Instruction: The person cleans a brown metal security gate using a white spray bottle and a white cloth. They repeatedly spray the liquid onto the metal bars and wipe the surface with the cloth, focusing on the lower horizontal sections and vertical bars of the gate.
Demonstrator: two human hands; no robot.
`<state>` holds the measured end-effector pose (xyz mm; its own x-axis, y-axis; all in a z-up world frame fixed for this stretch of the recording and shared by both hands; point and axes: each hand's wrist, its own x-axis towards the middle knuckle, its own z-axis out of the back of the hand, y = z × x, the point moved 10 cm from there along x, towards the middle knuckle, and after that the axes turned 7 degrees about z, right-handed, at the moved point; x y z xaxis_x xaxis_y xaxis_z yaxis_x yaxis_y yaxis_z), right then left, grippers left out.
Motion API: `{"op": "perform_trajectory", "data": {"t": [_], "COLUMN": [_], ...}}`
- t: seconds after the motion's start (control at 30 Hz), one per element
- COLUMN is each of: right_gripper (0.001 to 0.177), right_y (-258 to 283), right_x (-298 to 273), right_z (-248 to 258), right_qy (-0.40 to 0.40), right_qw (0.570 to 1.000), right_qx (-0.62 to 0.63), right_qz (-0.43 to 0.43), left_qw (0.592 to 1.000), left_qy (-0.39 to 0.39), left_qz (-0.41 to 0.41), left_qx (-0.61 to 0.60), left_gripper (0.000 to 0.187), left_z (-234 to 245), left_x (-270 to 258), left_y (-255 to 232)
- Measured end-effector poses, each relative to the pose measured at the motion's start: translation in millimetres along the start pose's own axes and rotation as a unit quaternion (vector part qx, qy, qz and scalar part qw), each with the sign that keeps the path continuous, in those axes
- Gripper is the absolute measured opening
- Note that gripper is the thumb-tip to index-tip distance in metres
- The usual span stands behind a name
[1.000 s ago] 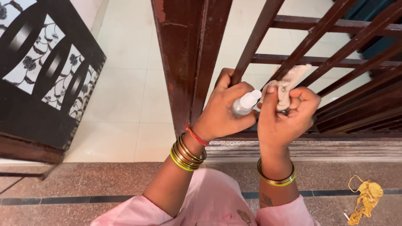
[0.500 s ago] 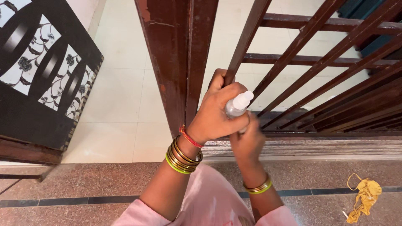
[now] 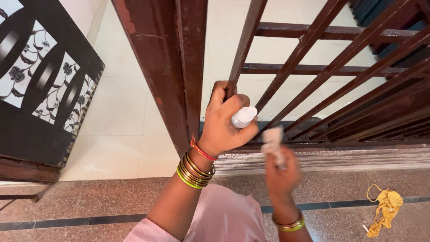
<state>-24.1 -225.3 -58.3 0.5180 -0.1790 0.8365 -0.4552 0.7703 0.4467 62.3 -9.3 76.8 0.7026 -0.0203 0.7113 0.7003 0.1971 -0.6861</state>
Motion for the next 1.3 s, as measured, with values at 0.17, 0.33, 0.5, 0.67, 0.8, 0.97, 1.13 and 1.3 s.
{"op": "perform_trajectory", "data": {"t": [0.17,0.33,0.5,0.67,0.8,0.97,1.13,1.3], "right_gripper": [0.037,0.037,0.014,0.038,0.029,0.027,0.028,0.023], "right_y": [22.4,22.6,-27.9,-43.2,-35.0,22.5,66.7,54.0], "right_x": [78.7,102.3,6.9,-32.1,-0.1,116.6,175.1,177.9], "right_z": [56.9,-12.1,-67.4,-71.7,-59.1,-7.6,77.0,113.9], "right_qy": [-0.178,0.000,0.128,0.127,0.082,-0.042,-0.202,-0.241], "right_qw": [0.968,0.992,0.976,0.986,0.987,0.998,0.969,0.962], "right_qx": [0.178,0.126,0.073,0.019,0.064,0.038,0.088,0.103], "right_qz": [0.011,-0.020,-0.159,-0.108,-0.124,0.018,0.111,0.083], "left_qw": [0.998,0.997,0.997,0.997,0.996,0.993,0.993,0.993], "left_qy": [-0.038,-0.042,-0.041,-0.043,-0.050,-0.062,-0.067,-0.074], "left_qz": [-0.012,-0.030,-0.037,-0.033,-0.042,-0.047,-0.045,-0.039], "left_qx": [0.038,0.052,0.056,0.055,0.067,0.090,0.086,0.084], "left_gripper": [0.029,0.032,0.035,0.037,0.038,0.036,0.032,0.031], "left_z": [-1.6,-2.4,-2.1,-3.2,-4.5,-5.9,-4.9,-4.7], "left_x": [-2.9,-4.8,-3.9,-5.3,-5.3,-5.5,-5.4,-3.3], "left_y": [-0.2,0.1,5.4,7.8,5.9,3.7,-0.3,-2.3]}}
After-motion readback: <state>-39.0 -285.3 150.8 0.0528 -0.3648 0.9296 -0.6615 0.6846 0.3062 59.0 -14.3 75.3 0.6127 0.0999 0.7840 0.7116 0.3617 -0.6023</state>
